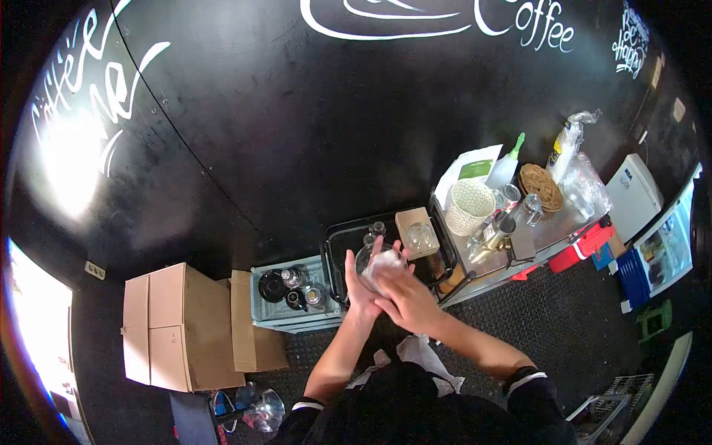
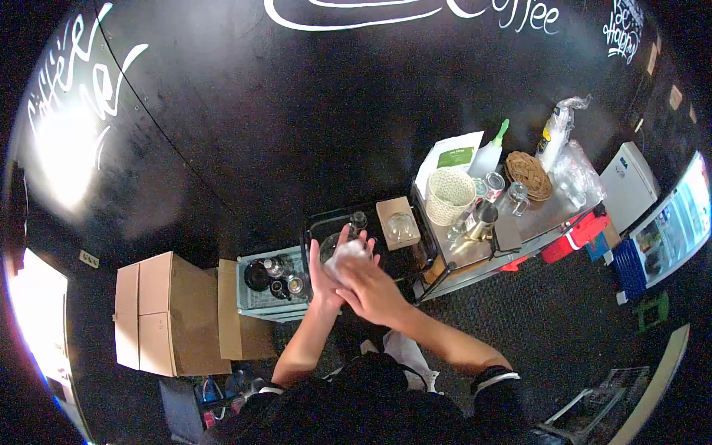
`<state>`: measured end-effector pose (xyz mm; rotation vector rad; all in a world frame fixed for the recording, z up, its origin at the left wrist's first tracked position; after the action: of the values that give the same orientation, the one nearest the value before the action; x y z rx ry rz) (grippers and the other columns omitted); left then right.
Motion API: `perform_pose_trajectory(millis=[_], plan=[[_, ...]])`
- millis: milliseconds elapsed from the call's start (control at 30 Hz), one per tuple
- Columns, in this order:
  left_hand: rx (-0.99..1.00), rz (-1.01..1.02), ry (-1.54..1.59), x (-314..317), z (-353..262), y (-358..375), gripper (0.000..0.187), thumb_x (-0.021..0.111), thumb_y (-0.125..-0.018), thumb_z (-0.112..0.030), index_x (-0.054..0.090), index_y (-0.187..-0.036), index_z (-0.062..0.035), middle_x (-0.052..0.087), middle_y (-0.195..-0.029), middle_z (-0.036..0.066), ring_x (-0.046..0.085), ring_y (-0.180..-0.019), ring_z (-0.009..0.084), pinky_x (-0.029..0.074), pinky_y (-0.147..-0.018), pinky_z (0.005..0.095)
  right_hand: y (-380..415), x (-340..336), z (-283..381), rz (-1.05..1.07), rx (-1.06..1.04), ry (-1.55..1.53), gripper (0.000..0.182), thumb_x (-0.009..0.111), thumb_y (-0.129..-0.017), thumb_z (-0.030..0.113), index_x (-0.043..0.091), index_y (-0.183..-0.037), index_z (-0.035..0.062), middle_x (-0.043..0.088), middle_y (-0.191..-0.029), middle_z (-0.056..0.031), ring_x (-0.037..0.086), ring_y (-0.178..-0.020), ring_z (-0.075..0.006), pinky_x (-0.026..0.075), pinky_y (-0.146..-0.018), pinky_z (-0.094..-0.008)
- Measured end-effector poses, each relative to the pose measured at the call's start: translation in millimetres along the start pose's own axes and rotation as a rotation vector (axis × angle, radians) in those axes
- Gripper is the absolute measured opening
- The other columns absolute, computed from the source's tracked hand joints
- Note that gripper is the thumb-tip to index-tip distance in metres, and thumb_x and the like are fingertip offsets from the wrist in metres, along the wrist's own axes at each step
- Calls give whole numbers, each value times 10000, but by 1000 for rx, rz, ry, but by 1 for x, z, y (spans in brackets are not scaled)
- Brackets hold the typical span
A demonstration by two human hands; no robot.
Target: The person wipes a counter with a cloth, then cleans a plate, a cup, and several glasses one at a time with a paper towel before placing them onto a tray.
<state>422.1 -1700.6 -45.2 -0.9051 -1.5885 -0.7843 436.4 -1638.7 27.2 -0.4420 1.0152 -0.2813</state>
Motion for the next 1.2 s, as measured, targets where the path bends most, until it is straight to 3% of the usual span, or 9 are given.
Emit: perform_pose_trajectory(millis=[200,367,500,633,700,800,933,1100,1200], plan=[[11,-13,-28,-3,10,-7,606,293,-836,-570,356,-1284,-167,385,-1289,153,337,-1201,340,241,-981,557,-24,6,1,49,-30,47,714,557,-767,310,255,-1299,-59,304,-1325,-237,316,-1214,-389,255,-1005,-427],[-2,171,45,25,-13,-2,570,272,-864,-530,367,-1282,-154,412,-1265,127,362,-1189,299,247,-1008,479,-11,-3,4,106,-144,40,637,509,-824,366,323,-1264,-54,361,-1285,-236,353,-1198,-360,265,-998,-443],[12,-116,-160,4,-4,0,542,288,-885,-506,308,-1323,-188,429,-1254,76,404,-1162,248,297,-977,471,-26,-14,-6,-21,55,125,567,526,-825,284,347,-1258,-37,343,-1305,-223,350,-1203,-348,269,-995,-417],[131,-143,-151,-11,-14,-4,523,319,-875,-533,374,-1246,-169,498,-1111,78,465,-1066,216,336,-948,478,-27,-7,1,-111,22,-347,473,536,-821,120,381,-1248,-12,438,-1215,-245,447,-1096,-391,389,-890,-406],[187,-389,-228,-32,-25,3,475,320,-879,-531,455,-1109,-137,550,-931,49,526,-899,178,400,-887,425,-22,-12,-6,-192,88,-433,354,537,-814,58,486,-1154,-25,563,-1056,-215,582,-922,-301,464,-749,-333],[214,-244,-529,-17,-36,4,398,311,-917,-446,493,-981,-98,569,-867,34,538,-829,146,435,-774,299,-7,-18,-62,-341,522,-719,208,603,-799,87,600,-960,-45,636,-850,-90,553,-790,-72,454,-657,-231],[298,-180,-575,-16,-41,10,254,429,-913,-305,543,-891,-80,594,-799,18,588,-750,139,478,-720,290,-5,5,-105,-618,727,-1568,251,609,-729,-50,568,-976,-54,625,-907,-115,611,-801,-181,478,-713,-260],[388,-290,-593,-11,-46,17,207,461,-904,-262,525,-893,-66,596,-905,68,614,-829,168,505,-751,326,-13,-60,-109,-873,509,-1015,196,528,-804,-12,583,-989,-48,622,-952,-132,608,-864,-195,480,-761,-289],[414,-281,-654,-12,-37,12,216,439,-915,-237,508,-989,-46,573,-927,49,583,-775,117,481,-694,271,-41,-37,-14,-311,-107,-188,291,530,-753,25,580,-1040,25,553,-1098,-147,528,-1023,-298,402,-889,-380]])
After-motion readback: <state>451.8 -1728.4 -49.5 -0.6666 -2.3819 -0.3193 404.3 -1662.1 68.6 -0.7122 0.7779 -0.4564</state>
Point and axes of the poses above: each hand's wrist, its own y-axis away from the middle knuckle, its own x-axis out of the palm, z = x × y, the point moved 10 cm from there along -y, towards the middle knuckle
